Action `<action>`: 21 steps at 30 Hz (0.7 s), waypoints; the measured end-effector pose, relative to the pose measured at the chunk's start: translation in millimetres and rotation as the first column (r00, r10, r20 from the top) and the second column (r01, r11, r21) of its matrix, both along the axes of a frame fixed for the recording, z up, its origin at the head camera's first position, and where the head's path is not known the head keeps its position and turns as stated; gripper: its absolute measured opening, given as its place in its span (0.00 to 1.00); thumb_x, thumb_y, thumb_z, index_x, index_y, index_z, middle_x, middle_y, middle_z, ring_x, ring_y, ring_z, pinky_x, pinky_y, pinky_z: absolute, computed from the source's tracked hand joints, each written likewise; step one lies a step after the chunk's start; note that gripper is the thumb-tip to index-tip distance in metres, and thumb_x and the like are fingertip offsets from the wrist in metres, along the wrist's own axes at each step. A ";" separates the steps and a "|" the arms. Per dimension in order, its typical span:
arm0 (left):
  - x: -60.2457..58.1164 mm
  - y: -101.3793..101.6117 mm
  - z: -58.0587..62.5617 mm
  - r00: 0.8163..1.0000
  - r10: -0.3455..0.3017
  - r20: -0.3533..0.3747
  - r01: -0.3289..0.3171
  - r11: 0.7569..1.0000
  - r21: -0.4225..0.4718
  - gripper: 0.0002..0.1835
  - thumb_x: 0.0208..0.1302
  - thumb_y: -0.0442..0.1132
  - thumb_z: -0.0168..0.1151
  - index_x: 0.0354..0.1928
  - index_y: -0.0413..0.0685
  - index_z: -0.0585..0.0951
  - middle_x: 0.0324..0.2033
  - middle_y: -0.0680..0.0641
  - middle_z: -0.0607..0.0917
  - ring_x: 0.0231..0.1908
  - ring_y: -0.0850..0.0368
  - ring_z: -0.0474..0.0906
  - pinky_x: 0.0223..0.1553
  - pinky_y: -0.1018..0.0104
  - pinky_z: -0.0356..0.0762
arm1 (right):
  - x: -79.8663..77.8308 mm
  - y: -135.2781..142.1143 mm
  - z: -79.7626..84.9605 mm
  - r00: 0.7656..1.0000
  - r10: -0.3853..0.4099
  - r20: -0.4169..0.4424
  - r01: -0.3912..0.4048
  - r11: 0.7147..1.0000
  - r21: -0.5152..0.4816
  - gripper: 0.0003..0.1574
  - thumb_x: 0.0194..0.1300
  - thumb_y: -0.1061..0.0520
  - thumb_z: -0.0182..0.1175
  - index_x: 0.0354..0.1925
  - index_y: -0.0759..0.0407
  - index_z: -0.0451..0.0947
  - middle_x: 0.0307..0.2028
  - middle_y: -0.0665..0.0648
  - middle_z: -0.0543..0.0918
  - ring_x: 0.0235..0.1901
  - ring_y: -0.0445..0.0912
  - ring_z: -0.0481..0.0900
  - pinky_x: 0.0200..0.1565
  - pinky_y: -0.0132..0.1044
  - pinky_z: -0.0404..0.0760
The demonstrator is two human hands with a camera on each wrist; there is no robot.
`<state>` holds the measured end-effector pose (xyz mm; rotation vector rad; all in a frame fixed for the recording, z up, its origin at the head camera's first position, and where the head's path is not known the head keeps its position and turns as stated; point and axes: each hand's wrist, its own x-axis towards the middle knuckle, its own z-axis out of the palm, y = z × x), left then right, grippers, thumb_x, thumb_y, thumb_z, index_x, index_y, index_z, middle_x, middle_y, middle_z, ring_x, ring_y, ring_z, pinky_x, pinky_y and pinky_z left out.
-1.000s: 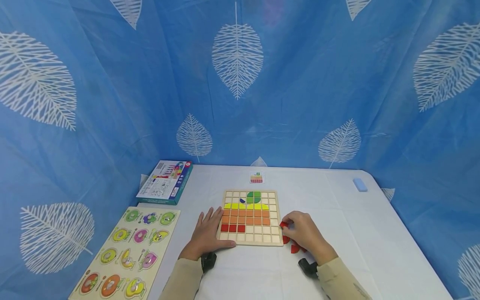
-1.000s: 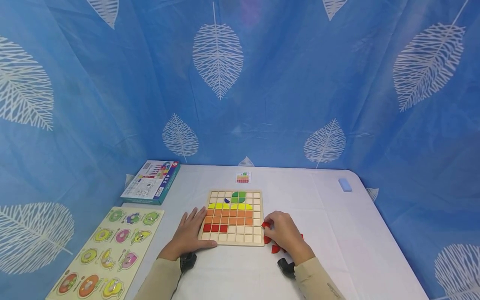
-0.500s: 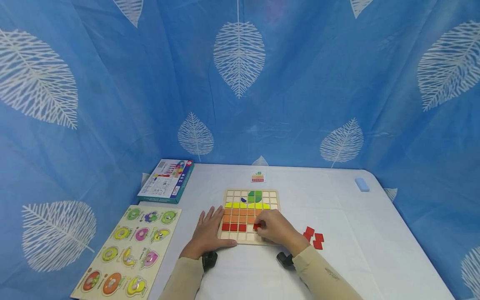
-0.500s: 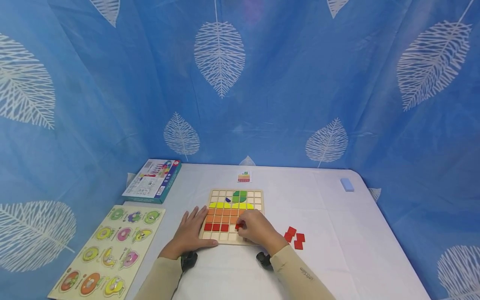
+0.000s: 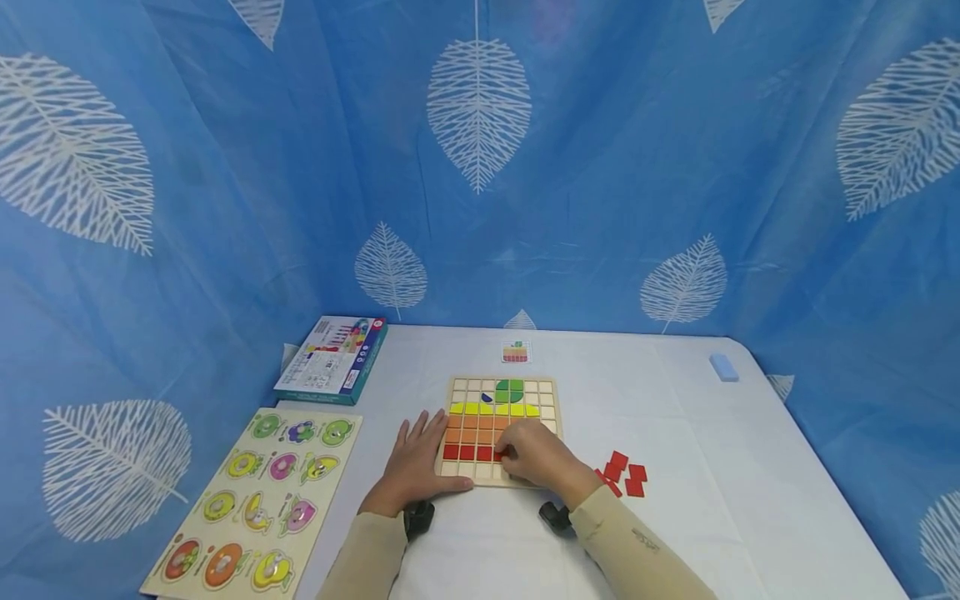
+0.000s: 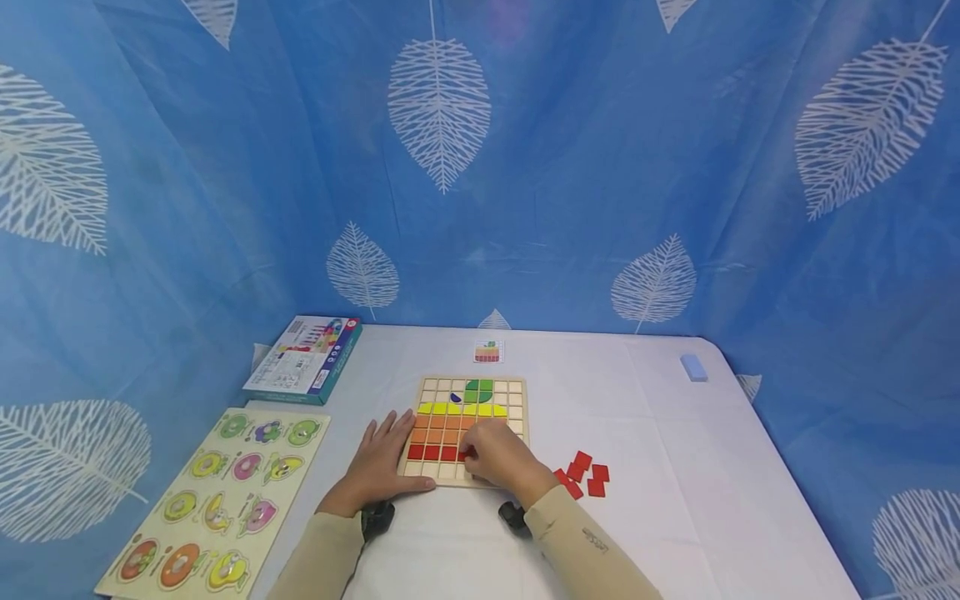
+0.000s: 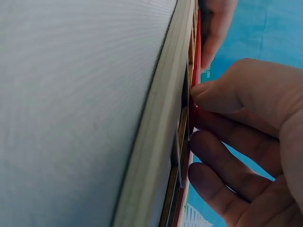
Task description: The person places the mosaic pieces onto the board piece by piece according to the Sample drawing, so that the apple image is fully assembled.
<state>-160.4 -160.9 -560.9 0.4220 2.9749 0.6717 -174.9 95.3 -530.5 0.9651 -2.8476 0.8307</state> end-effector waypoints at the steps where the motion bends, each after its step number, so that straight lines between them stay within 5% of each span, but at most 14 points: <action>1: -0.1 0.0 0.7 1.000 0.001 0.002 -0.001 1.000 0.000 0.69 0.42 0.79 0.73 0.81 0.46 0.64 0.79 0.43 0.63 0.80 0.40 0.48 0.77 0.37 0.36 | -0.1 0.2 0.0 1.000 0.000 -0.001 0.000 1.000 -0.002 0.08 0.59 0.63 0.76 0.38 0.55 0.92 0.35 0.43 0.88 0.39 0.40 0.82 0.48 0.40 0.86; 10: 1.0 -0.4 -2.7 1.000 0.012 0.001 -0.012 1.000 0.007 0.69 0.41 0.79 0.74 0.81 0.46 0.64 0.79 0.44 0.64 0.80 0.40 0.47 0.77 0.37 0.35 | 7.1 14.3 -0.8 1.000 -0.030 -0.004 0.029 0.995 -0.095 0.06 0.62 0.62 0.75 0.39 0.55 0.92 0.35 0.42 0.87 0.37 0.38 0.80 0.44 0.40 0.85; 21: 1.7 0.6 0.3 1.000 0.018 0.001 -0.018 1.000 0.020 0.70 0.39 0.77 0.74 0.82 0.47 0.63 0.79 0.45 0.63 0.81 0.41 0.46 0.77 0.38 0.33 | 18.1 71.9 0.9 0.967 -0.256 0.001 0.251 0.950 -0.186 0.05 0.63 0.64 0.75 0.39 0.57 0.90 0.40 0.48 0.88 0.43 0.46 0.86 0.50 0.48 0.87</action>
